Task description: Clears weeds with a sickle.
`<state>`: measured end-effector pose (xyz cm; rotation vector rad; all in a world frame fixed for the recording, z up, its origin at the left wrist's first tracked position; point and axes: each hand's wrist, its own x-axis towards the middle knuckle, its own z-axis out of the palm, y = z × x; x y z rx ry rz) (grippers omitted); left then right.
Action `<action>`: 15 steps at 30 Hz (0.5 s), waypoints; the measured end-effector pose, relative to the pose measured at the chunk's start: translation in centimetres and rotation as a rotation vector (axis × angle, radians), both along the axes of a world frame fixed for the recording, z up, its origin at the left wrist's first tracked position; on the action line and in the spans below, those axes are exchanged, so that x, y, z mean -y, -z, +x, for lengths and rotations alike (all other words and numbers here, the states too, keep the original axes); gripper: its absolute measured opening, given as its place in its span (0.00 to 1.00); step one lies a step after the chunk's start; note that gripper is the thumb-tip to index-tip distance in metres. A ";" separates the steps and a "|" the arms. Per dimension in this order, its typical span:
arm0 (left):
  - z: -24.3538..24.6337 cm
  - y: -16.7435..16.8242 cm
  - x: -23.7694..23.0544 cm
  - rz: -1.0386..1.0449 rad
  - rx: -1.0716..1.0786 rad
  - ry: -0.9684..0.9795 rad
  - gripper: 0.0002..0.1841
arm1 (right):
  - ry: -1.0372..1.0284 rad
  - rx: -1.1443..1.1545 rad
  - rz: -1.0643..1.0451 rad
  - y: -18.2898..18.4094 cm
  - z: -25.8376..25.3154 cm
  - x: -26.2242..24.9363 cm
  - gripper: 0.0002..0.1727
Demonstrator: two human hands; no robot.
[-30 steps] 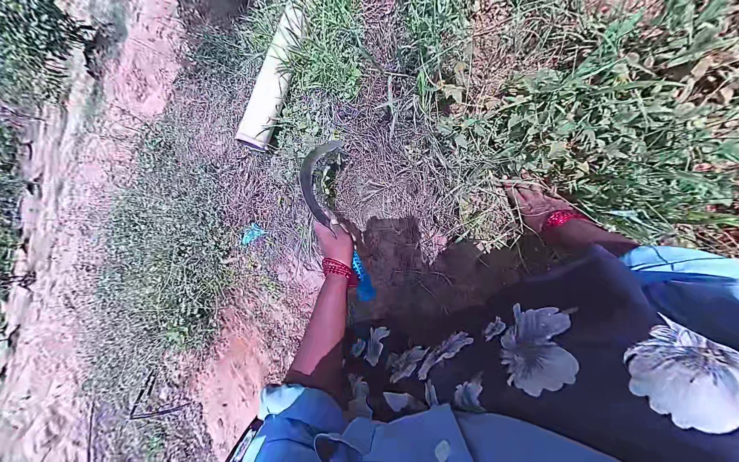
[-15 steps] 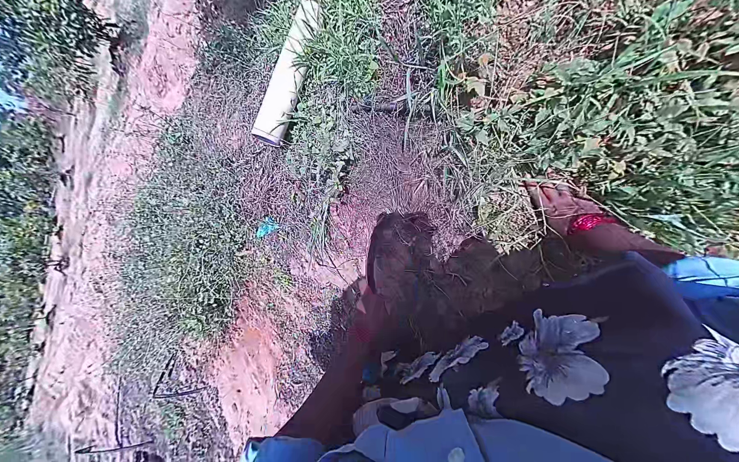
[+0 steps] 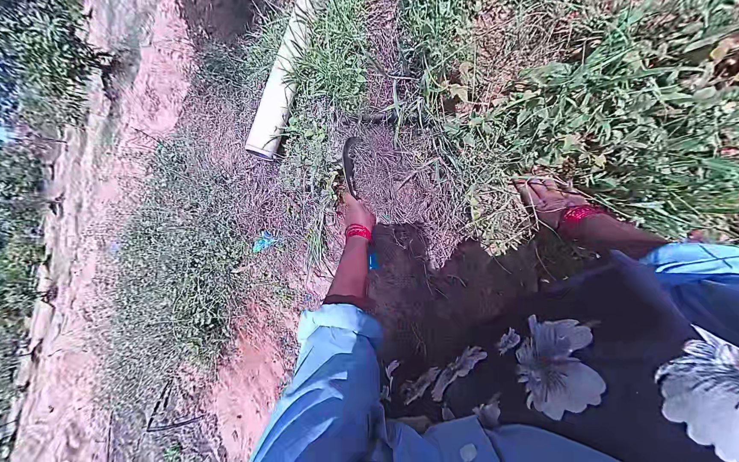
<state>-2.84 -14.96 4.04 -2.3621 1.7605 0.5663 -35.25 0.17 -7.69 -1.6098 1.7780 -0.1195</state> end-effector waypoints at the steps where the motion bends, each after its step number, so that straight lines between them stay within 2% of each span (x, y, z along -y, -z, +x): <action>1: 0.7 -0.1 -2.0 0.063 0.035 -0.005 0.36 | 0.002 0.001 0.021 -0.3 0.1 0.1 0.33; 6: 6.4 -1.8 -15.5 0.227 0.094 -0.119 0.33 | 0.002 -0.057 0.057 0.2 0.4 0.5 0.35; 9: 7.9 -4.0 -19.3 0.276 0.106 -0.068 0.30 | 0.011 -0.031 0.068 -0.2 0.8 0.7 0.34; 11: 7.4 -4.3 -18.6 0.107 0.080 0.017 0.28 | 0.000 -0.045 0.072 -0.2 0.7 0.6 0.33; 13: 5.1 -3.9 -14.8 -0.072 0.012 0.123 0.28 | -0.023 -0.068 0.054 0.4 0.6 0.4 0.34; 15: 0.5 -4.3 -9.2 -0.022 -0.066 0.117 0.29 | -0.027 -0.076 0.037 0.7 0.5 0.4 0.35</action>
